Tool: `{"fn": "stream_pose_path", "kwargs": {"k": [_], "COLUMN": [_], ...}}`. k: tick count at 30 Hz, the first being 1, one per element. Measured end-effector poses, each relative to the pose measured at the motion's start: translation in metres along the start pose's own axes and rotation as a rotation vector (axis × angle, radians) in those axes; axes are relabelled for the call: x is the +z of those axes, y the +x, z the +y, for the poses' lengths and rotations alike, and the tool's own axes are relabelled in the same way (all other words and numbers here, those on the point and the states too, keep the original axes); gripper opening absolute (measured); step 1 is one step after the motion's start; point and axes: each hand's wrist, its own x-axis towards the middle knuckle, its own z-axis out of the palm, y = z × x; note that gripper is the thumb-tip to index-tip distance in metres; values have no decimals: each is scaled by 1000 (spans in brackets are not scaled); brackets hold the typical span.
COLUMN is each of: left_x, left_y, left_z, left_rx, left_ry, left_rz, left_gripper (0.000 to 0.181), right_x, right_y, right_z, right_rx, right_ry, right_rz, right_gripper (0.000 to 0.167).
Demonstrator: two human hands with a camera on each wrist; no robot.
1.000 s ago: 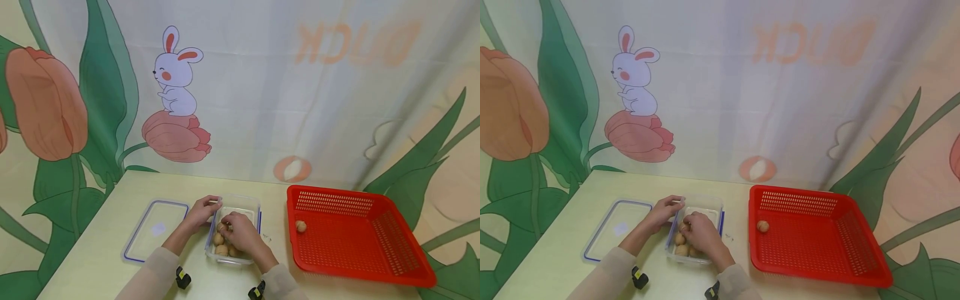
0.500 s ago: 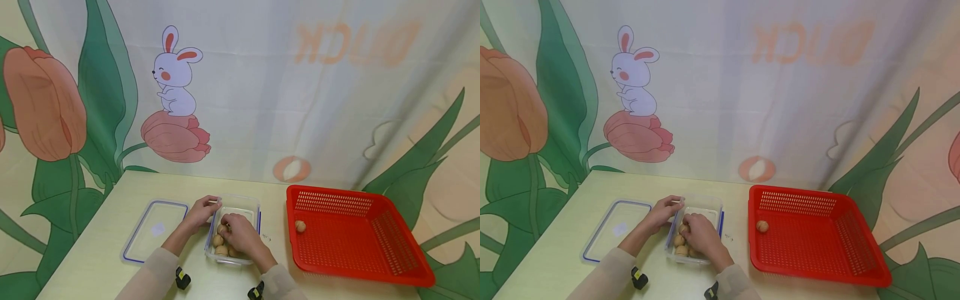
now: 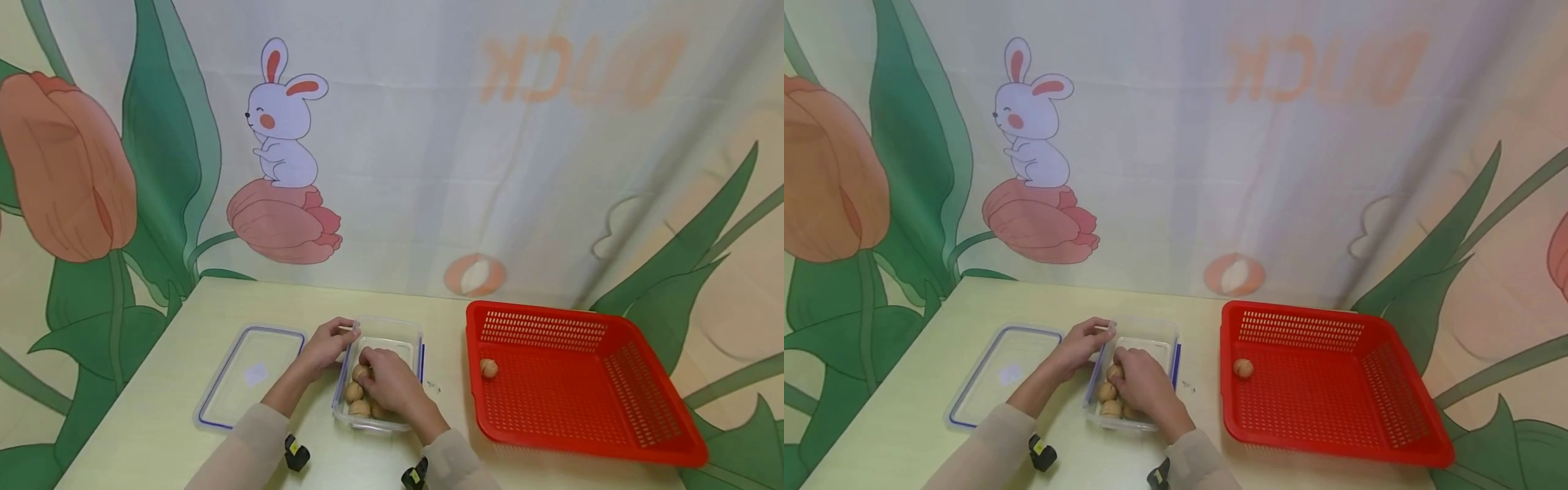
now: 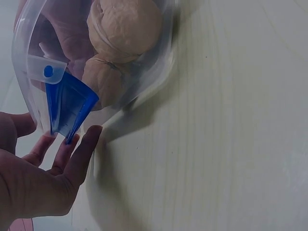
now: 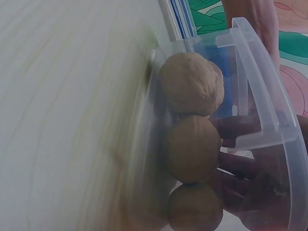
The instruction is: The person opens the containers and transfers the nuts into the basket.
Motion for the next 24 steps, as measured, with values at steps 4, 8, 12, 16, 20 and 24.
{"fn": "stream_pose_path", "kwargs": {"k": [4,8,12,16,20,24], "left_x": [1,-2,-5,-4,-3,-2], "left_y": [1,2,3,5,5,3], "left_z": [1,1,2,3,4,4], "left_rx": [-6,-17,-24,-25,-26,-27], "left_ry": [-1,0,-3,-9,-12,-15], "left_rz": [-3,-8,-2,-14,-12,-9], "left_gripper": [40,41,40,40,38,38], "right_x": [-1,-1,-5,-12,-22,-38], "right_y": [-1,0,1,-2,-7,-14], "right_z": [0,0,-3,-5,-8,-13], "right_rx": [14,15,-3,-22,-52,-77], "right_ry": [-11,-14,7,65,113,144], "right_rz": [5,21,56,92,101,98], "right_gripper": [17,19,21,20,21,23]}}
